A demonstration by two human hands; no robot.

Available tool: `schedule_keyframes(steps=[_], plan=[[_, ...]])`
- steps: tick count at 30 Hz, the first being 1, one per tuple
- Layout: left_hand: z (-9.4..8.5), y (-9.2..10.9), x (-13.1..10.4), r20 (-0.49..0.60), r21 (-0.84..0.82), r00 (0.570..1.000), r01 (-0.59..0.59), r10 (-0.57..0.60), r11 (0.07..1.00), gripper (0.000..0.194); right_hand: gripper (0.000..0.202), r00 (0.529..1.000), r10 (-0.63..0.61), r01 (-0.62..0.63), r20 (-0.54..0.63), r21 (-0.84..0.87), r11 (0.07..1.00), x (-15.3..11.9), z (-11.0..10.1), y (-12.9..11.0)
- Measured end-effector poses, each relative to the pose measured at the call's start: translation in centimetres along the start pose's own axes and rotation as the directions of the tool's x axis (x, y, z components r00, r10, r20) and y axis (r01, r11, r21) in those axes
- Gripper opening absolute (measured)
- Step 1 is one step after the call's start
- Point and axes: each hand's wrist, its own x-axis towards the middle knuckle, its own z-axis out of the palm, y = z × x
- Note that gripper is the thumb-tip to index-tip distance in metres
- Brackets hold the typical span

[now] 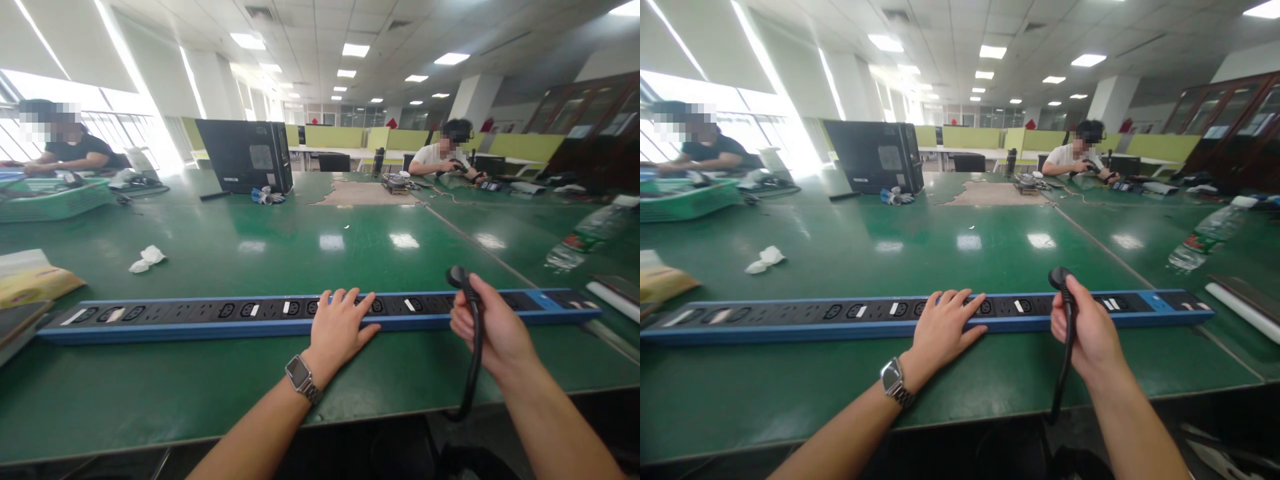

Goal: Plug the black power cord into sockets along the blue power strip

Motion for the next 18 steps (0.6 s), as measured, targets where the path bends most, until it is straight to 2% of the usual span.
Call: schedule_keyframes(steps=[5,8,11,14,18], plan=[[0.1,0.0,0.0,-0.003,-0.008,1.000,-0.003,0.003,1.000,0.054,0.044,0.974,0.198,-0.215,-0.108,-0.176,0.961,3.3,-7.4,0.1],[0.0,0.0,0.0,-0.003,-0.013,1.000,-0.001,0.001,1.000,0.054,0.045,0.950,0.279,-0.303,-0.139,-0.212,0.929,4.5,-10.3,0.6],[0.0,0.0,0.0,0.000,-0.012,1.000,0.003,-0.003,1.000,0.054,0.046,0.948,0.307,-0.319,-0.088,-0.233,0.919,5.0,-11.2,0.7],[0.0,0.0,0.0,0.001,-0.008,1.000,0.005,-0.005,1.000,0.054,0.048,0.945,0.325,-0.322,-0.030,-0.262,0.910,5.2,-11.0,0.7],[0.0,0.0,0.0,0.005,-0.003,1.000,0.006,-0.006,1.000,0.054,0.050,0.903,0.421,-0.429,-0.084,-0.230,0.874,5.2,-10.4,0.5]])
